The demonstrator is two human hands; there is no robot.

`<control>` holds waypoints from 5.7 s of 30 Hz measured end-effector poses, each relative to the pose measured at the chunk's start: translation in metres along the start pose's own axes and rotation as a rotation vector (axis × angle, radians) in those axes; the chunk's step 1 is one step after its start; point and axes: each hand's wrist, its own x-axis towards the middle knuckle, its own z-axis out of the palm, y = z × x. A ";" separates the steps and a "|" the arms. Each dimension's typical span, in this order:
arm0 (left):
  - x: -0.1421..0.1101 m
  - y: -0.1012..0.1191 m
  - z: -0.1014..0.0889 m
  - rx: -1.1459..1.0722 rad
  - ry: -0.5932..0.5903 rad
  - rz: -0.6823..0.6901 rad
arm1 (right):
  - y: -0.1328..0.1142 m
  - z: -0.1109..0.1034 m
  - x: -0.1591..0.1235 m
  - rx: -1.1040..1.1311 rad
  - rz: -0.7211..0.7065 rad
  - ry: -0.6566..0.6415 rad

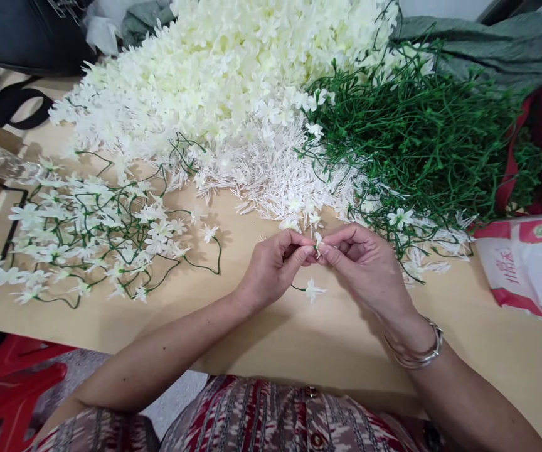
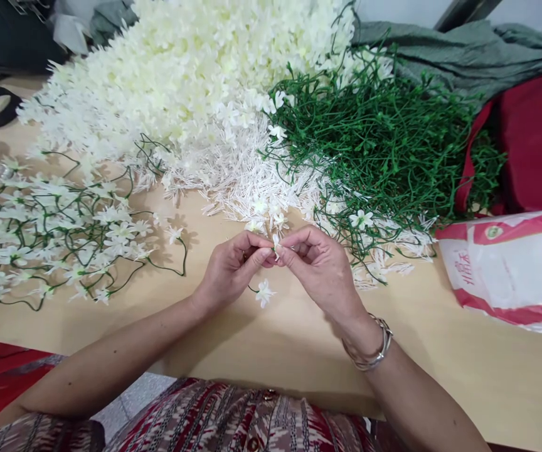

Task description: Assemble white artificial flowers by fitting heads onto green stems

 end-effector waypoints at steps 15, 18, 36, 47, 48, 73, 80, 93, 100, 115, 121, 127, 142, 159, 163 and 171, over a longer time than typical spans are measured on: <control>0.006 0.001 0.000 -0.245 0.014 -0.065 | 0.012 0.002 0.006 0.177 0.038 -0.002; 0.011 0.011 -0.012 -0.527 0.043 -0.226 | 0.012 -0.004 0.011 0.245 -0.007 0.026; 0.019 0.013 -0.033 -0.544 -0.037 -0.241 | 0.019 -0.003 0.010 -0.168 -0.192 -0.030; 0.014 0.011 -0.018 -0.085 0.197 0.276 | 0.030 0.010 0.003 -1.017 -0.689 -0.285; 0.013 0.011 -0.017 -0.050 0.213 0.292 | 0.031 0.011 0.003 -1.072 -0.692 -0.269; 0.031 0.000 -0.017 -0.036 0.272 0.153 | 0.035 -0.015 0.027 -1.010 -0.715 0.019; 0.024 0.006 -0.020 -0.057 0.296 0.121 | 0.029 -0.012 0.022 -0.890 -0.722 0.084; 0.023 0.012 -0.020 -0.020 0.295 0.073 | 0.025 -0.016 0.020 -0.945 -0.759 0.006; 0.023 0.014 -0.019 0.150 0.249 0.115 | 0.022 -0.015 0.022 -1.074 -0.788 0.026; 0.099 0.051 0.043 0.966 -0.201 0.615 | 0.029 -0.001 0.020 -1.152 -0.727 0.014; 0.147 0.039 0.084 1.193 -0.436 0.440 | 0.035 0.000 0.025 -1.153 -0.669 0.003; 0.145 0.049 0.064 1.062 -0.289 0.466 | 0.030 -0.002 0.018 -1.135 -0.674 -0.031; 0.026 0.016 -0.023 0.174 0.061 -0.035 | 0.026 -0.009 0.013 -0.945 -0.756 0.045; 0.010 0.004 -0.017 0.099 0.099 0.042 | 0.013 -0.028 0.020 -0.937 -0.764 0.363; 0.011 0.006 -0.016 0.112 0.101 0.038 | 0.017 -0.032 0.023 -0.988 -0.709 0.329; 0.013 0.009 -0.015 0.009 0.077 0.025 | 0.015 -0.029 0.021 -0.990 -0.812 0.287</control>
